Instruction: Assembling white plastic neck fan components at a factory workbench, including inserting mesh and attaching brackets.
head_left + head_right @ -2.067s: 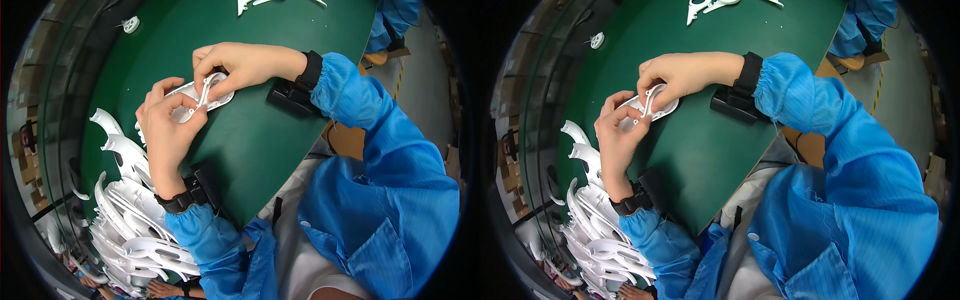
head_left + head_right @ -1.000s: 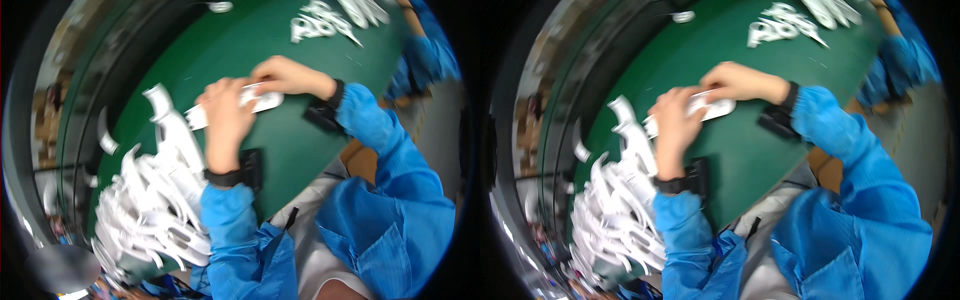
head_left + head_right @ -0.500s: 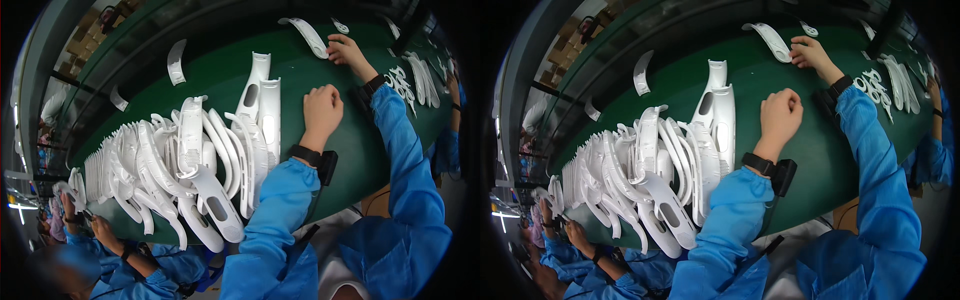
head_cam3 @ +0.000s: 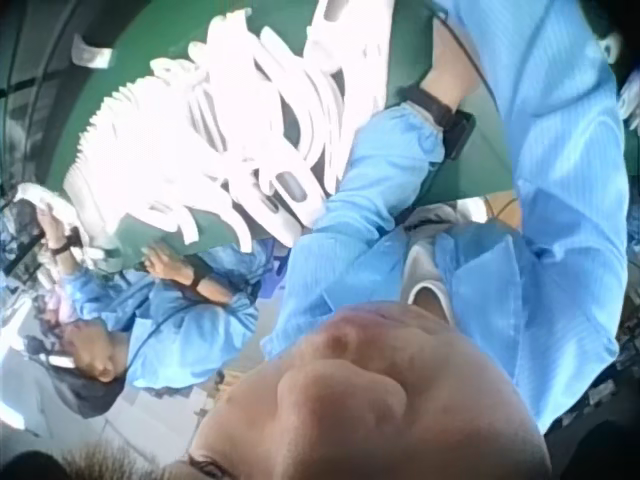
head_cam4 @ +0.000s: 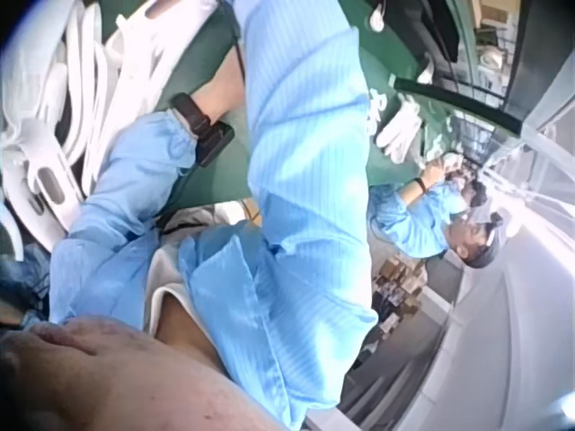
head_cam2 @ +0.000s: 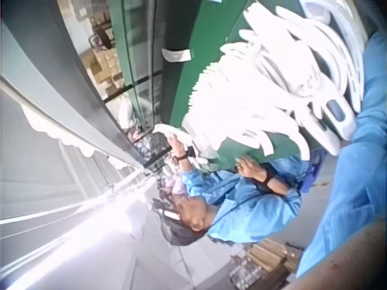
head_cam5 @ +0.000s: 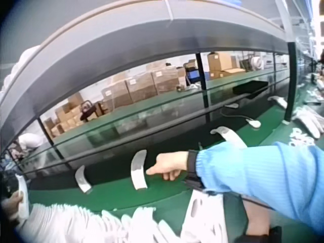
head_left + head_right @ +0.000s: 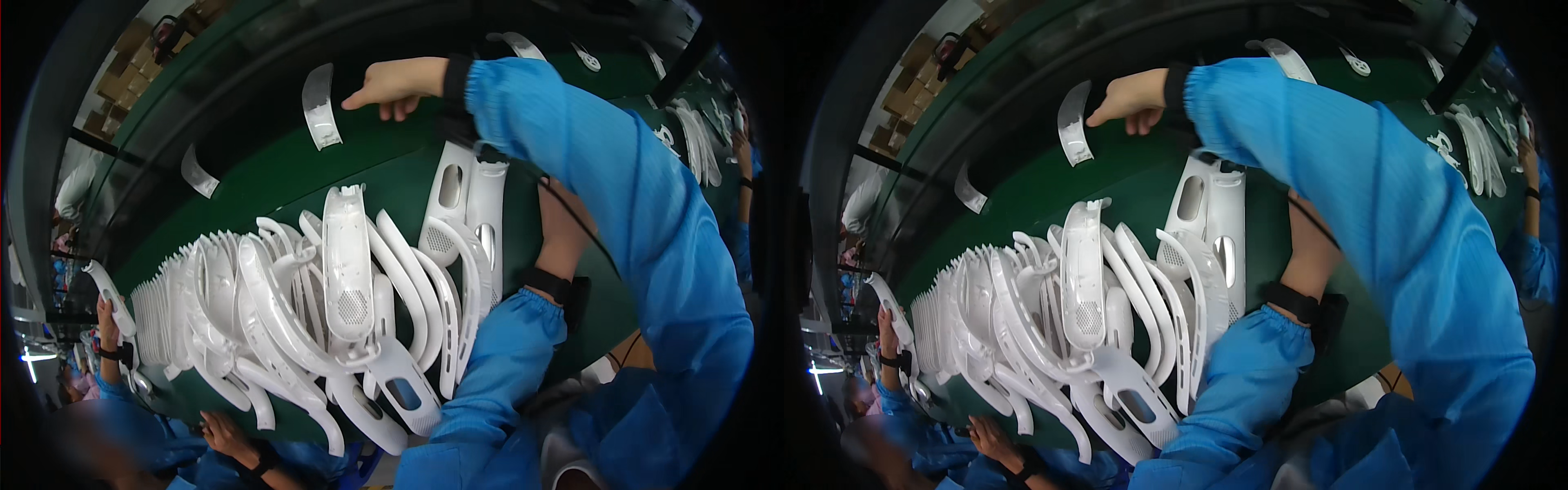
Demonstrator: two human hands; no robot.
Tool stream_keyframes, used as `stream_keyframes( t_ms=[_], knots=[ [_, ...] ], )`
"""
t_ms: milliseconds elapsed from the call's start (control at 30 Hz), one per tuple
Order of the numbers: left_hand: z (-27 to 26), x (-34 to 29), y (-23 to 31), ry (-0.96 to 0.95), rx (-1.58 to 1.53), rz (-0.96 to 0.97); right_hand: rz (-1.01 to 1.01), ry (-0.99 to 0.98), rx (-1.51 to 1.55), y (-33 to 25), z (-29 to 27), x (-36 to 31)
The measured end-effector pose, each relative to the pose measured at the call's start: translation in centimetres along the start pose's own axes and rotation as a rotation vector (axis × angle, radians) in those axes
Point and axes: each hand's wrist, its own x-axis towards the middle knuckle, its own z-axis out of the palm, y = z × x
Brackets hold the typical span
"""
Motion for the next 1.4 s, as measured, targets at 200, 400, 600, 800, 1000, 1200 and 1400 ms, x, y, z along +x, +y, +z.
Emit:
stream_keyframes(
  t_ms=[200, 400, 600, 800, 1000, 1200, 1400],
  knots=[
    [-1.9, 0.2, -0.6, 0.029, -0.158, -0.032, 0.121, -0.137, 0.428, -1.0, 2.0, 6.1],
    [-3.5, 0.4, -1.1, 0.051, -0.315, 0.011, -0.079, -0.040, 0.857, -0.4, 1.5, 3.9],
    [-6.6, 1.4, -2.5, 0.214, -0.607, -0.049, -0.276, -0.021, 0.974, 5.4, -3.2, -12.9],
    [-5.8, 5.1, -2.3, -0.016, -1.372, -0.338, 0.177, 0.331, 0.924, 19.6, -1.6, -33.2],
    [-9.1, 2.9, 2.1, -0.391, -0.660, -0.143, 0.153, 0.143, 0.932, 19.4, 6.9, -34.3],
    [-12.3, 1.7, 3.4, -0.307, -0.474, -0.149, 0.096, 0.345, 0.397, 24.7, 1.9, -36.6],
    [-11.7, 1.9, 2.9, -0.319, 0.004, -0.088, 0.414, 0.847, -0.440, 36.3, -3.5, -38.6]
  ],
)
